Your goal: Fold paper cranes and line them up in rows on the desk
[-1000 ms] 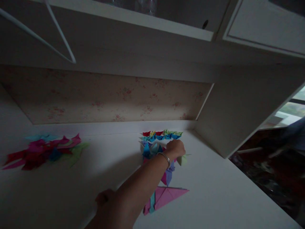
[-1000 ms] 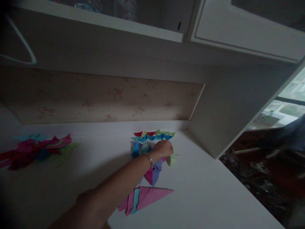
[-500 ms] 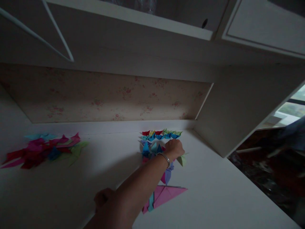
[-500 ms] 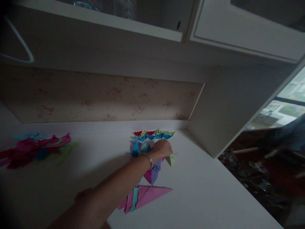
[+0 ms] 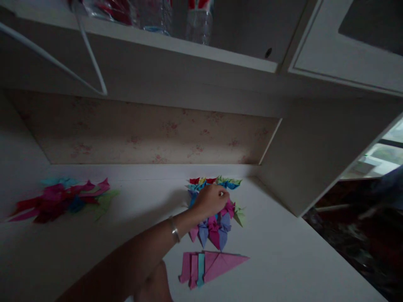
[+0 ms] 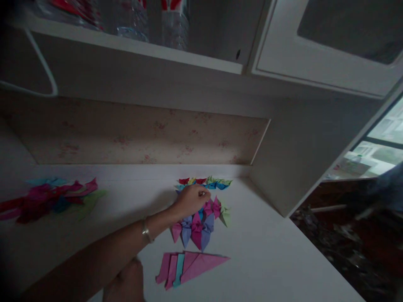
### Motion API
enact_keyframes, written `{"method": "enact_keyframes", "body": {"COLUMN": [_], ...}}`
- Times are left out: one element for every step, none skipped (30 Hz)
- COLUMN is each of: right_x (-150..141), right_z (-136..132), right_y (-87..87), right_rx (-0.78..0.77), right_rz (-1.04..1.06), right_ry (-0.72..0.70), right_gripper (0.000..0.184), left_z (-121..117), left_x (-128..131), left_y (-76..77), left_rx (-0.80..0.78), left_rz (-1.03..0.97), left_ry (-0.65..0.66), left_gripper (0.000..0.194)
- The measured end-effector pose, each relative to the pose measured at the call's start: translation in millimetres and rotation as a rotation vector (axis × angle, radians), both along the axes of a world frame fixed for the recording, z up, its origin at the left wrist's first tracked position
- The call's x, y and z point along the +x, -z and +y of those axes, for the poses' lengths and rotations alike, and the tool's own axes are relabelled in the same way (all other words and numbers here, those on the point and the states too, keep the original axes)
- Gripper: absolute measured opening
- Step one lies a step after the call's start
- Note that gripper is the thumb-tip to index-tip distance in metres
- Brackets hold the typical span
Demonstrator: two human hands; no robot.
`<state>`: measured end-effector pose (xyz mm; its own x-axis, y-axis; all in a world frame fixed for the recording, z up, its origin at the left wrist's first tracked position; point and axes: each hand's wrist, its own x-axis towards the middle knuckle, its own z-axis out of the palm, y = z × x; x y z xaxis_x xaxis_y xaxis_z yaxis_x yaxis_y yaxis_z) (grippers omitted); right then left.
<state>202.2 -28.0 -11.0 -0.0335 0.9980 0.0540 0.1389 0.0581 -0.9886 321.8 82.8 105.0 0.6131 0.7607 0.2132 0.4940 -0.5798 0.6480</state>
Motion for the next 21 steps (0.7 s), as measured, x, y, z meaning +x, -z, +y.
{"method": "enact_keyframes", "body": {"right_x": [1, 1, 0, 0, -1, -2, -2, -2, -2, -1, -1, -1, -1, -1, -1, -1, -1, -2, -2, -3, -4], "right_z": [7, 12, 14, 15, 14, 13, 11, 10, 8, 8, 8, 8, 8, 9, 9, 9, 9, 8, 8, 7, 7], "right_y": [1.0, 2.4, 4.2, 6.2, 7.9, 9.4, 10.4, 10.8, 10.7, 10.2, 9.4, 8.4, 7.5, 6.8, 6.4, 6.3, 6.6, 7.2, 8.1, 9.1, 10.4], "right_rx": [0.023, 0.047, 0.068, 0.081, 0.081, 0.068, 0.049, 0.030, 0.013, 0.000, -0.013, -0.025, -0.035, -0.044, -0.052, -0.056, -0.060, -0.065, -0.068, -0.070, -0.071], "right_rz": [-0.001, -0.001, -0.001, -0.005, -0.014, -0.025, -0.040, -0.053, -0.063, -0.073, -0.083, -0.092, -0.102, -0.111, -0.120, -0.127, -0.132, -0.138, -0.142, -0.147, -0.155], "right_ry": [0.005, 0.015, 0.027, 0.036, 0.043, 0.048, 0.048, 0.045, 0.043, 0.034, 0.026, 0.017, 0.009, 0.006, 0.004, 0.006, 0.007, 0.009, 0.012, 0.014, 0.019], "right_gripper": [0.020, 0.023, 0.025, 0.026, 0.027, 0.028, 0.029, 0.032, 0.034, 0.037, 0.039, 0.040, 0.042, 0.043, 0.044, 0.044, 0.044, 0.044, 0.043, 0.042, 0.042], "left_z": [-3, -7, -10, -15, -19, -24, -30, -36, -43, -49, -56, -61, -65, -68, -69, -70, -69, -68, -67, -66, -65], "left_x": [-24, -50, -77, -105, -133, -160, -185, -209, -230, -248, -263, -275, -285, -291, -296, -299, -301, -301, -302, -302, -302], "left_y": [0.3, 2.5, 6.4, 11.9, 18.8, 26.9, 36.1, 46.1, 56.7, 67.6, 78.5, 89.1, 99.0, 108.0, 115.8, 122.3, 127.4, 131.3, 133.9, 135.7, 136.8], "left_rx": [-0.037, -0.089, -0.153, -0.208, -0.246, -0.278, -0.294, -0.305, -0.320, -0.340, -0.356, -0.375, -0.411, -0.440, -0.481, -0.533, -0.582, -0.632, -0.673, -0.702, -0.725], "left_rz": [-0.103, -0.204, -0.270, -0.310, -0.332, -0.338, -0.345, -0.351, -0.366, -0.377, -0.381, -0.384, -0.398, -0.408, -0.428, -0.460, -0.485, -0.508, -0.523, -0.528, -0.529], "left_ry": [-0.009, -0.025, -0.057, -0.123, -0.211, -0.295, -0.384, -0.466, -0.537, -0.604, -0.641, -0.671, -0.702, -0.719, -0.732, -0.739, -0.734, -0.720, -0.699, -0.673, -0.651], "left_gripper": [0.032, 0.032, 0.031, 0.030, 0.028, 0.026, 0.025, 0.026, 0.028, 0.032, 0.035, 0.039, 0.042, 0.046, 0.048, 0.050, 0.050, 0.049, 0.048, 0.047, 0.045]}}
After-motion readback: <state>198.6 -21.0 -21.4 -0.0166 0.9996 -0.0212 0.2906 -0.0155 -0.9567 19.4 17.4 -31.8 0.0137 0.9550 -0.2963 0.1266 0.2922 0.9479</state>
